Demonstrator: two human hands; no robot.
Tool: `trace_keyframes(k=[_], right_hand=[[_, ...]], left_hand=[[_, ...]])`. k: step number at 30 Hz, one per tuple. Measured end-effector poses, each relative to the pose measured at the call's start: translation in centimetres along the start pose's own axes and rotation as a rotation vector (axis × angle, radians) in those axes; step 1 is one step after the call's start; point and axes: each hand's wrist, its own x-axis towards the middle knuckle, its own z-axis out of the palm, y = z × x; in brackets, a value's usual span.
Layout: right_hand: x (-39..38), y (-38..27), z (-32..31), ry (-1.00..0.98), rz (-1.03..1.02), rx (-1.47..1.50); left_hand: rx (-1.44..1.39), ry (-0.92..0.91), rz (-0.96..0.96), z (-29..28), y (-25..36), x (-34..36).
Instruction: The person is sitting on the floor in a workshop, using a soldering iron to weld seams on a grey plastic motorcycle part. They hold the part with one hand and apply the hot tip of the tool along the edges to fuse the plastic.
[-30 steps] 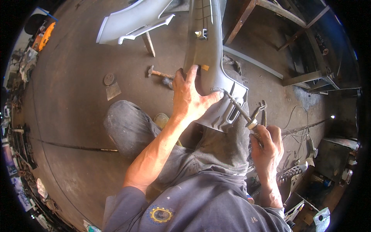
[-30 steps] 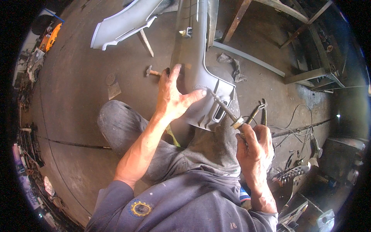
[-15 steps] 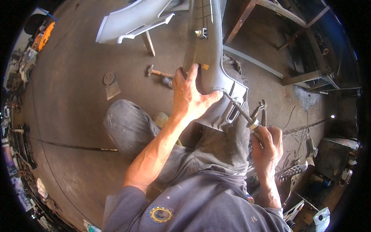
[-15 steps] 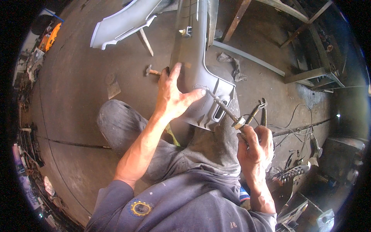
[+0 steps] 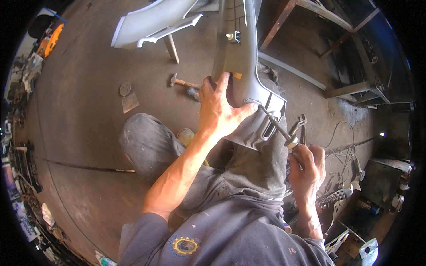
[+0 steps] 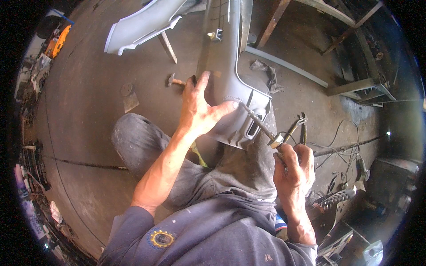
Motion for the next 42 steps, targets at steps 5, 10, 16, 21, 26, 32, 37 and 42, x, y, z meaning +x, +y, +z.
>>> trace_keyframes(k=[5,10,16,21,26,32,37,42], right_hand=[[0.1,-0.1,0.1,-0.037,0.019,0.019],[0.3,-0.7,-0.3,-0.103,0.067,0.032],[0.5,-1.2,-0.5,-0.139,0.065,0.016],[0.4,-1.4,-0.6,-0.161,0.066,0.0],[0.4,-1.6,-0.6,-0.167,0.069,0.0],[0.5,-1.6,-0.6,-0.165,0.054,-0.004],[0.5,-1.6,-0.7,-0.159,0.046,-0.001],[0.5,-1.4,-0.7,-0.156,0.034,-0.009]], left_hand=[[0.011,0.011,0.013,0.2,-0.2,0.0],[0.02,0.02,0.014,0.2,-0.3,0.0],[0.035,0.021,0.009,0.1,0.1,0.0],[0.032,0.034,0.024,0.3,-0.1,-0.1],[0.023,0.038,0.03,0.2,-0.1,0.0],[0.022,0.035,0.043,0.3,-0.5,0.0],[0.021,0.025,0.041,0.2,-0.5,0.0],[0.04,0.028,0.024,0.2,-0.2,-0.1]])
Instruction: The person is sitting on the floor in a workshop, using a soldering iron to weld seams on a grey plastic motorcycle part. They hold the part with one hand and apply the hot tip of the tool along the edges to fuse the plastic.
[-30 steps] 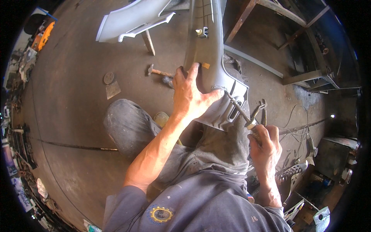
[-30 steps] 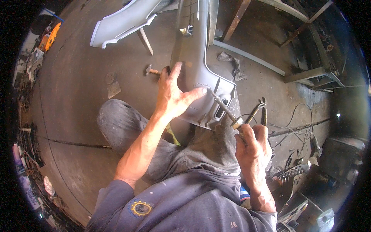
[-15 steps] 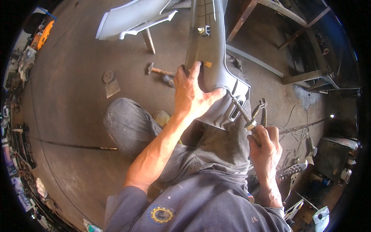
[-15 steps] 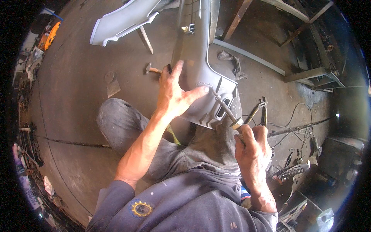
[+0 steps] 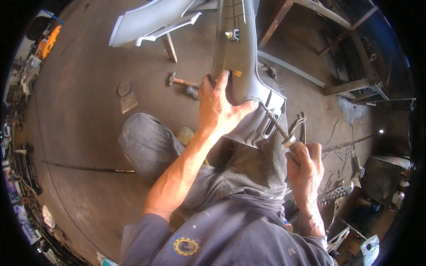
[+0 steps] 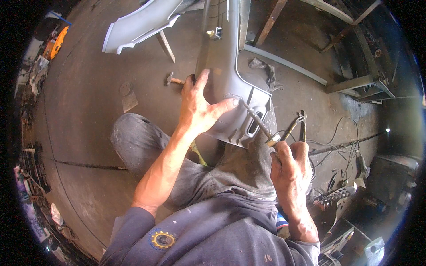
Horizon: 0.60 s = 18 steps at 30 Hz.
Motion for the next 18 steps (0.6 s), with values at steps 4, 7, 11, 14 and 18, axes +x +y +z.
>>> trace_keyframes(k=[4,7,11,14,18], right_hand=[[0.1,0.2,0.1,0.008,-0.01,-0.007],[0.2,0.3,0.1,0.018,-0.027,-0.006],[0.2,0.5,-0.1,0.018,-0.01,-0.004],[0.2,1.0,0.0,0.116,0.01,0.083],[0.2,0.2,-0.7,0.107,0.011,0.12]], left_hand=[[-0.025,-0.001,-0.002,-0.1,-0.1,0.1],[-0.05,-0.01,0.013,-0.2,-0.4,0.3],[-0.058,-0.023,0.01,-0.4,-0.3,0.4],[-0.036,-0.017,0.01,-0.6,0.0,0.4],[-0.014,-0.016,0.003,-0.8,0.5,0.4]])
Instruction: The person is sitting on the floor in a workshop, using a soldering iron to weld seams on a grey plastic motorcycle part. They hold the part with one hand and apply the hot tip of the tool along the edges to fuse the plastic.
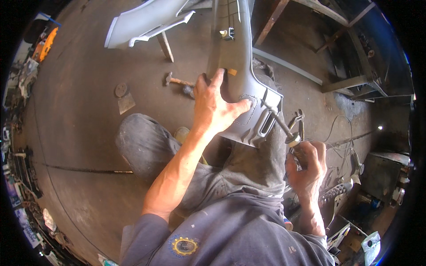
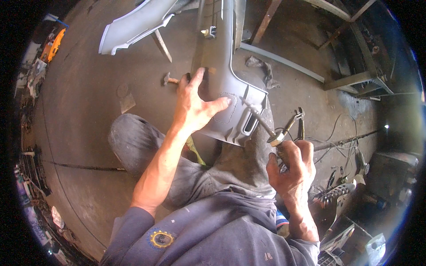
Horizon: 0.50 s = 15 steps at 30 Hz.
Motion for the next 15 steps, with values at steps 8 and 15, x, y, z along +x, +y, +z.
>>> trace_keyframes(k=[8,15], right_hand=[[-1.0,0.7,2.5,-0.017,-0.019,0.029],[-1.0,0.3,2.8,-0.011,-0.011,0.041]], left_hand=[[0.007,-0.013,0.01,-0.2,0.0,0.0],[0.007,-0.001,0.017,0.1,-0.5,0.0]])
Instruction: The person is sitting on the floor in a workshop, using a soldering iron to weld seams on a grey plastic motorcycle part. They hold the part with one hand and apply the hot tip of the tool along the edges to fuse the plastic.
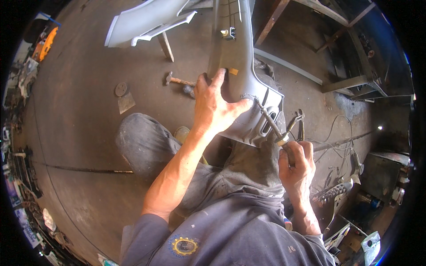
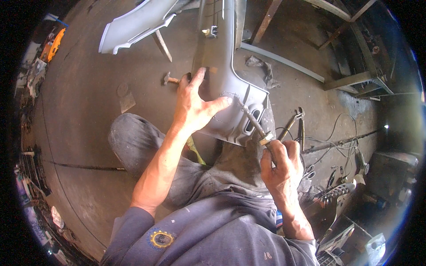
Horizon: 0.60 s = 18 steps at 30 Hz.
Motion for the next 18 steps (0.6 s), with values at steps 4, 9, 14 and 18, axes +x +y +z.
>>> trace_keyframes(k=[4,9,14,18], right_hand=[[0.0,-0.19,-0.14,-0.001,0.022,0.007],[0.26,-0.49,-0.45,-0.001,0.0,-0.016],[-0.03,-0.53,-0.82,-0.029,0.023,-0.007],[0.15,-0.73,-0.6,-0.02,0.039,-0.009]], left_hand=[[0.003,0.015,0.023,0.23,-0.14,0.04],[-0.062,-0.031,-0.041,-0.05,-0.02,0.08],[-0.042,-0.033,-0.039,-0.09,0.1,0.06],[-0.049,-0.037,-0.04,0.01,0.08,0.1]])
